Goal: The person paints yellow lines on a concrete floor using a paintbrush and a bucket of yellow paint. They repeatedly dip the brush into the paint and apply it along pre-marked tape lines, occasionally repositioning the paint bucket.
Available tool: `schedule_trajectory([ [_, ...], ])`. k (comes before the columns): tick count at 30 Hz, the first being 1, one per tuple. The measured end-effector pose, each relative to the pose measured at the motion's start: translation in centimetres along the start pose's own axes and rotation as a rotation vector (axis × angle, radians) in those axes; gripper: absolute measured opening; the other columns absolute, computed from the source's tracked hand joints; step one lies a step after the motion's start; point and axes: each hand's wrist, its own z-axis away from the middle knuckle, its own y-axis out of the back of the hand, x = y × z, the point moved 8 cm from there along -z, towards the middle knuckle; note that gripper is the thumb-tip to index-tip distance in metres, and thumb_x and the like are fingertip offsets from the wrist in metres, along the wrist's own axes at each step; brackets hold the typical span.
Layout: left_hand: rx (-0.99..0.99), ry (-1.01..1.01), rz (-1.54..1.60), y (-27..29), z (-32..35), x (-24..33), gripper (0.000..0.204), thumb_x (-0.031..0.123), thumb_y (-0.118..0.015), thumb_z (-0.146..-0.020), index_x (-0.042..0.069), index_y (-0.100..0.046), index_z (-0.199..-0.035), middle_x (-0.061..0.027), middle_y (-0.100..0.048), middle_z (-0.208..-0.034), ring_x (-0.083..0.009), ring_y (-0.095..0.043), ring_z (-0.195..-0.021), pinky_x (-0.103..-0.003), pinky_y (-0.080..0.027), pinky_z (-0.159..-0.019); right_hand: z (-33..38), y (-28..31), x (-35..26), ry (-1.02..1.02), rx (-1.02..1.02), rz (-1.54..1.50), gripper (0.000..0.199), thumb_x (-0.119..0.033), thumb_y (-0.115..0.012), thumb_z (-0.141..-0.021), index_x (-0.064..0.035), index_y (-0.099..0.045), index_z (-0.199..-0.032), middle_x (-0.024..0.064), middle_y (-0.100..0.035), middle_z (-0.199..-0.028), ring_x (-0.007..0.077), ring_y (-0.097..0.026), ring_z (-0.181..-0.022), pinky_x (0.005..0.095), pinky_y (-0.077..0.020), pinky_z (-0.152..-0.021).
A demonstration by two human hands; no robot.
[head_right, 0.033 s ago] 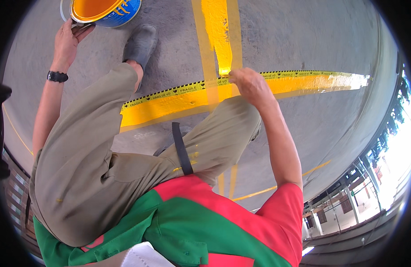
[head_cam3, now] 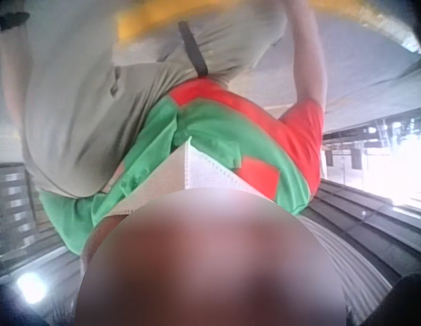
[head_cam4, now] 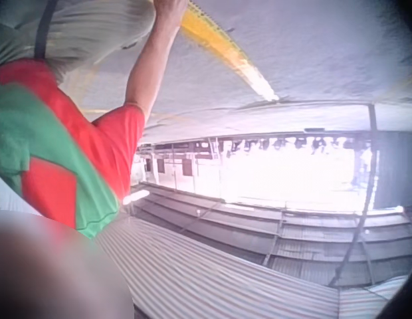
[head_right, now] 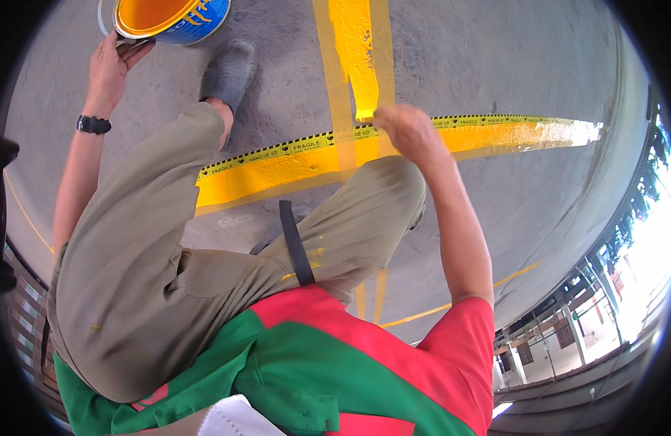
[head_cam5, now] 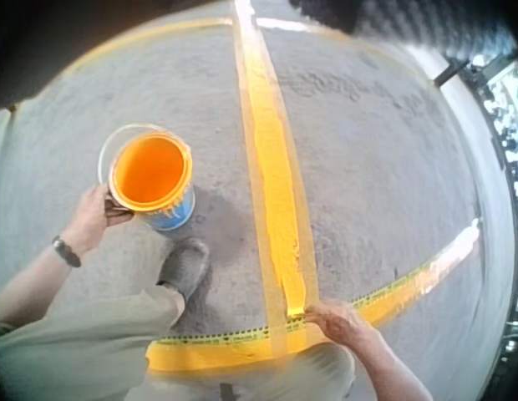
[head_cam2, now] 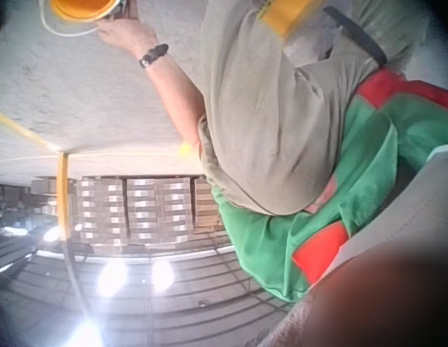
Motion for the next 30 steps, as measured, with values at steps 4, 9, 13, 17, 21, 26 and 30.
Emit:
schedule_trajectory([
  [4, 0.005, 0.023, 0.045, 0.2, -0.1, -0.7, 0.044, 0.024, -0.032, -0.109, -0.012, -0.048, -0.128, -0.0257, -0.06, -0.127, -0.0335, -0.064, -0.117, -0.044, -0.053, -0.106, -8.0, 5.4, 1.9, 0.033, 0.26, -0.009, 0.017, -0.012, -0.063, -0.095, -0.0082, -0.072, -0.109, 0.0145, -0.074, -0.096, 0.0332, -0.07, -0.081, 0.0405, -0.0567, -0.075],
  [9, 0.077, 0.066, 0.114, 1.4, -0.3, -2.0, 0.043, 0.022, -0.031, -0.109, -0.011, -0.049, -0.131, -0.0236, -0.059, -0.131, -0.034, -0.063, -0.119, -0.046, -0.05, -0.11, -13.6, 9.0, 2.8, 0.139, 0.483, 0.163, 0.02, -0.01, -0.062, -0.095, -0.0121, -0.072, -0.113, 0.0124, -0.074, -0.095, 0.0284, -0.068, -0.072, 0.04, -0.0567, -0.071],
  [13, 0.061, 0.045, 0.114, 2.1, -0.5, -2.5, 0.046, 0.026, -0.034, -0.108, -0.011, -0.046, -0.132, -0.0247, -0.059, -0.131, -0.0335, -0.063, -0.118, -0.045, -0.052, -0.108, -8.8, 4.7, 1.5, 0.197, 0.3, 0.172, 0.025, -0.003, -0.058, -0.094, -0.011, -0.069, -0.115, 0.0117, -0.073, -0.102, 0.0327, -0.069, -0.09, 0.0409, -0.057, -0.08],
  [17, 0.009, 0.035, 0.108, 2.5, -0.5, -2.6, 0.047, 0.027, -0.035, -0.108, -0.01, -0.043, -0.135, -0.0252, -0.058, -0.131, -0.0346, -0.063, -0.12, -0.043, -0.05, -0.109, -0.6, 0.2, 1.0, 0.018, -0.127, 0.165, 0.023, -0.005, -0.061, -0.093, -0.0111, -0.069, -0.113, 0.0149, -0.072, -0.104, 0.035, -0.069, -0.097, 0.0431, -0.0564, -0.085],
  [21, 0.007, 0.017, 0.122, 2.5, -0.4, -2.6, 0.047, 0.029, -0.034, -0.109, -0.009, -0.042, -0.136, -0.026, -0.058, -0.132, -0.0361, -0.063, -0.12, -0.043, -0.05, -0.109, -3.5, 2.9, 1.7, 0.016, -0.012, 0.043, 0.017, -0.012, -0.063, -0.095, -0.008, -0.071, -0.11, 0.0166, -0.072, -0.103, 0.0355, -0.069, -0.091, 0.0413, -0.0562, -0.08],
  [26, 0.04, 0.071, 0.135, 2.5, -0.4, -2.7, 0.048, 0.03, -0.033, -0.109, -0.008, -0.042, -0.136, -0.0266, -0.058, -0.132, -0.0379, -0.063, -0.119, -0.044, -0.05, -0.109, -13.1, 8.5, 3.6, 0.13, 0.415, 0.147, 0.017, -0.011, -0.065, -0.094, -0.0084, -0.07, -0.109, 0.0155, -0.073, -0.097, 0.0341, -0.069, -0.083, 0.0394, -0.0558, -0.073],
  [30, -0.003, 0.057, 0.117, 1.8, 0.0, -2.1, 0.049, 0.031, -0.032, -0.109, -0.008, -0.042, -0.136, -0.0265, -0.058, -0.131, -0.0381, -0.063, -0.119, -0.044, -0.05, -0.109, -10.8, 6.1, 1.1, 0.281, 0.385, 0.188, 0.026, -0.006, -0.067, -0.089, -0.013, -0.069, -0.114, 0.0136, -0.071, -0.094, 0.0313, -0.068, -0.086, 0.0386, -0.0558, -0.073],
])
